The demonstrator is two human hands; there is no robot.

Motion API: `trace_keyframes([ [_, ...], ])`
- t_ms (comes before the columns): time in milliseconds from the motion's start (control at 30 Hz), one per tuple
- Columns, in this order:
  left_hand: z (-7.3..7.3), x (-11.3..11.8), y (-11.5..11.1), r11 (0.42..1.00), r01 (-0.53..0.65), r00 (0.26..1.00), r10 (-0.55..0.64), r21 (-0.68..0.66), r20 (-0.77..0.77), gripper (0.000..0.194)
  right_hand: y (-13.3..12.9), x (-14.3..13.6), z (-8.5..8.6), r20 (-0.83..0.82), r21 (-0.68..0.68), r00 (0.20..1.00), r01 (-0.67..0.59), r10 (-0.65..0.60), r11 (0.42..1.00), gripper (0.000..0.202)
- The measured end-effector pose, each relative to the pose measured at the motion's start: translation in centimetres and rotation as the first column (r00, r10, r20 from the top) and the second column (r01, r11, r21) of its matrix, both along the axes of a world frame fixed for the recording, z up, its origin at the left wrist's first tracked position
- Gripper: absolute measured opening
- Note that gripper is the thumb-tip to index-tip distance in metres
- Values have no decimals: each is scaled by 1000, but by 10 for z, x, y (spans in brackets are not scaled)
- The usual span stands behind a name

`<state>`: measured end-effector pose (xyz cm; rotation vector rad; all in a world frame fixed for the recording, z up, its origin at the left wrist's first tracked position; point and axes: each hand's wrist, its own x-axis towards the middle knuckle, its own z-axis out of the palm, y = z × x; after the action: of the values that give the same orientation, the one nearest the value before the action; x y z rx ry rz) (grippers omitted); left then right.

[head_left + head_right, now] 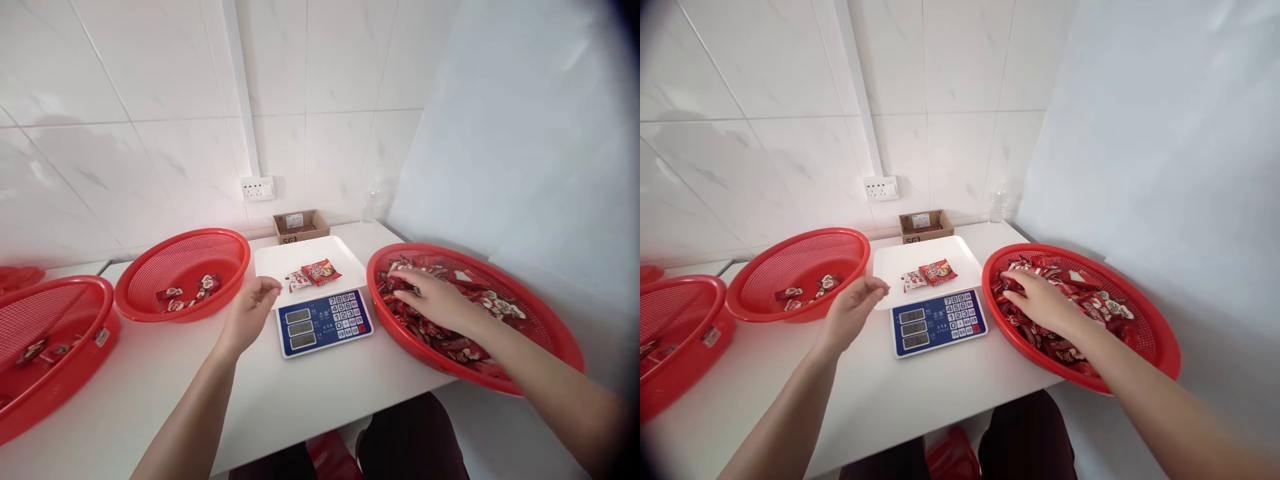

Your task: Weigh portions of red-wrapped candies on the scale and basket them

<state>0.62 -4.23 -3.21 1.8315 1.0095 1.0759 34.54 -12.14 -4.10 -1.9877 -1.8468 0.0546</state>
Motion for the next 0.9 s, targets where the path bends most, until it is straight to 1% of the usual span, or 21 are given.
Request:
trace_keyframes([
  [33,2,2,-8,996,84,997,-84,-40,3,21,-5,11,-7,43,-46,999,15,-13,999,42],
  [100,1,11,-27,963,259,963,-263,-71,-54,18,-12,29,-21,144,-130,989,45,-26,990,47],
  [167,-6,24,-45,899,433,885,-437,-61,-161,19,-18,40,-34,234,-191,972,60,-14,980,51],
  [233,-17,36,-60,825,564,786,-546,-26,-291,23,-22,45,-45,298,-226,954,60,11,972,51],
  [300,-29,45,-69,774,633,710,-581,-1,-398,27,-25,47,-52,344,-241,938,54,33,969,49],
  [333,-35,48,-72,760,650,687,-584,7,-432,28,-26,47,-55,364,-243,930,53,41,969,48],
  [400,-44,51,-76,748,663,666,-584,10,-464,29,-28,46,-58,399,-235,915,45,54,971,45],
  [467,-50,52,-79,758,652,669,-576,0,-470,29,-29,44,-57,427,-214,902,30,66,976,43],
  [533,-54,51,-81,783,622,691,-562,-22,-456,29,-30,41,-52,445,-201,893,35,59,979,41],
  [667,-60,48,-83,835,543,746,-528,-88,-405,29,-31,33,-35,434,-224,901,104,4,969,41],
  [800,-65,45,-81,860,493,768,-501,-131,-400,27,-32,30,-24,376,-211,926,100,-13,972,36],
  [833,-66,44,-81,861,489,768,-501,-139,-399,27,-33,30,-22,362,-207,931,124,-41,970,36],
  [900,-67,43,-80,860,486,767,-504,-153,-398,27,-33,31,-18,341,-203,931,209,-131,957,36],
])
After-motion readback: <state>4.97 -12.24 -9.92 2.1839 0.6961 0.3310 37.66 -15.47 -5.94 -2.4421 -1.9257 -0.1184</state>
